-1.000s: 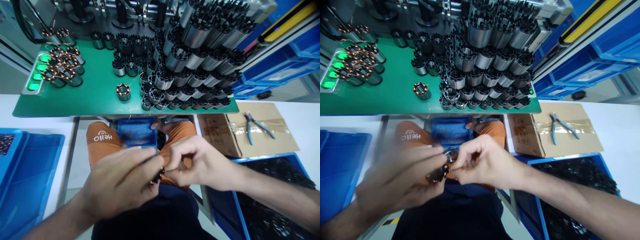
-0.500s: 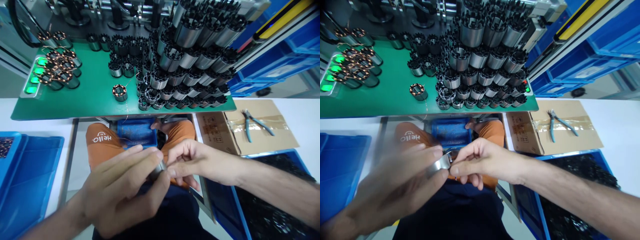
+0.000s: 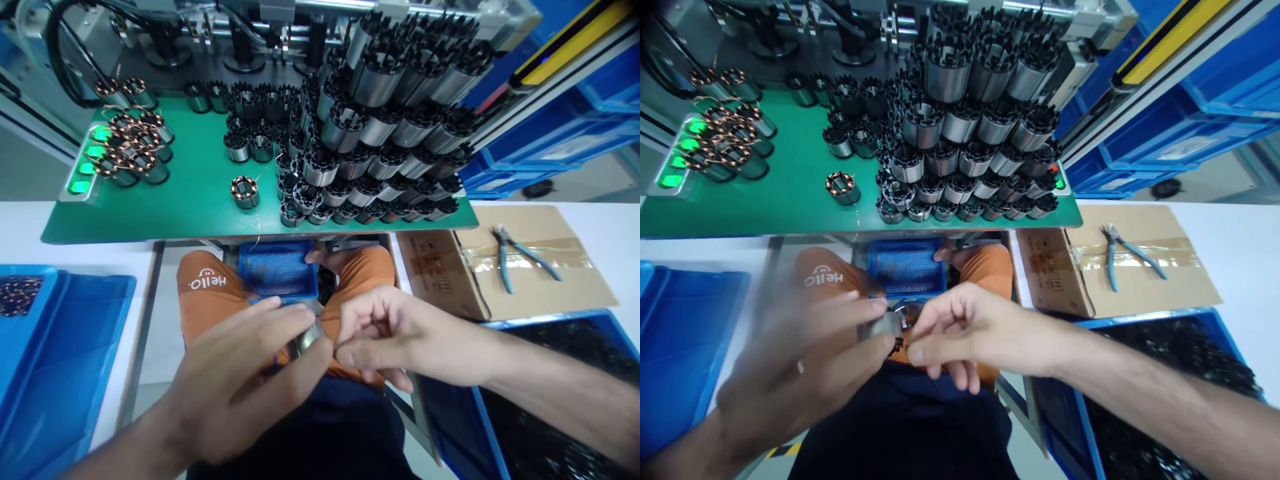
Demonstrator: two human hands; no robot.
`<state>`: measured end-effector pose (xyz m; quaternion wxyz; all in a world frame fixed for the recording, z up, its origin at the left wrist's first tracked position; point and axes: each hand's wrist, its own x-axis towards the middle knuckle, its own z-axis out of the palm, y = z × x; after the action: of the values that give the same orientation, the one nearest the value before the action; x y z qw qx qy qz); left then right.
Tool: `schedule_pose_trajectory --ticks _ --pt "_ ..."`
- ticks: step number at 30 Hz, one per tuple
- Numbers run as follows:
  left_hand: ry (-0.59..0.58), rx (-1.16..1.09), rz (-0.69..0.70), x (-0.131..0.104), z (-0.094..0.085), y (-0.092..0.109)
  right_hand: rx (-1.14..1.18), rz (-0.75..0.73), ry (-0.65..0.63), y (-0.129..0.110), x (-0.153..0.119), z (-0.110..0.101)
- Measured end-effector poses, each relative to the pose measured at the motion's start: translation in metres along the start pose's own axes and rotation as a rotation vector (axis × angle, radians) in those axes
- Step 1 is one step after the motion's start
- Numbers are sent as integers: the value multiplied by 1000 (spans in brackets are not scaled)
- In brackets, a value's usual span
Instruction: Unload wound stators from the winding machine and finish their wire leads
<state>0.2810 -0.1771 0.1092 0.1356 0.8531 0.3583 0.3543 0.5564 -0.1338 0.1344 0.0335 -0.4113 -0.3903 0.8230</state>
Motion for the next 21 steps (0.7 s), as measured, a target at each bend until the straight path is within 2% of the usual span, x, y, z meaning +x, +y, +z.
schedule_pose_trajectory --ticks 2,5,7,10,13,16,18,21 --pt "0 31 30 2 1 2 -124 -103 84 1 0 4" --pt "10 -35 -109 2 -3 0 -414 -309 307 -2 -9 1" --pt "66 -50 -234 2 -11 -10 -470 -339 427 -3 -14 -6" --pt "230 162 -318 8 -26 -40 -409 -316 536 4 -11 -14" --pt "322 388 -404 24 -31 -82 -441 -275 483 17 4 -7" --pt "288 508 -460 43 -20 -118 -573 -262 419 33 18 8" --pt "263 532 -472 51 -8 -130 -631 -271 397 44 23 15" --pt "268 522 -464 49 0 -131 -620 -282 388 60 23 14"
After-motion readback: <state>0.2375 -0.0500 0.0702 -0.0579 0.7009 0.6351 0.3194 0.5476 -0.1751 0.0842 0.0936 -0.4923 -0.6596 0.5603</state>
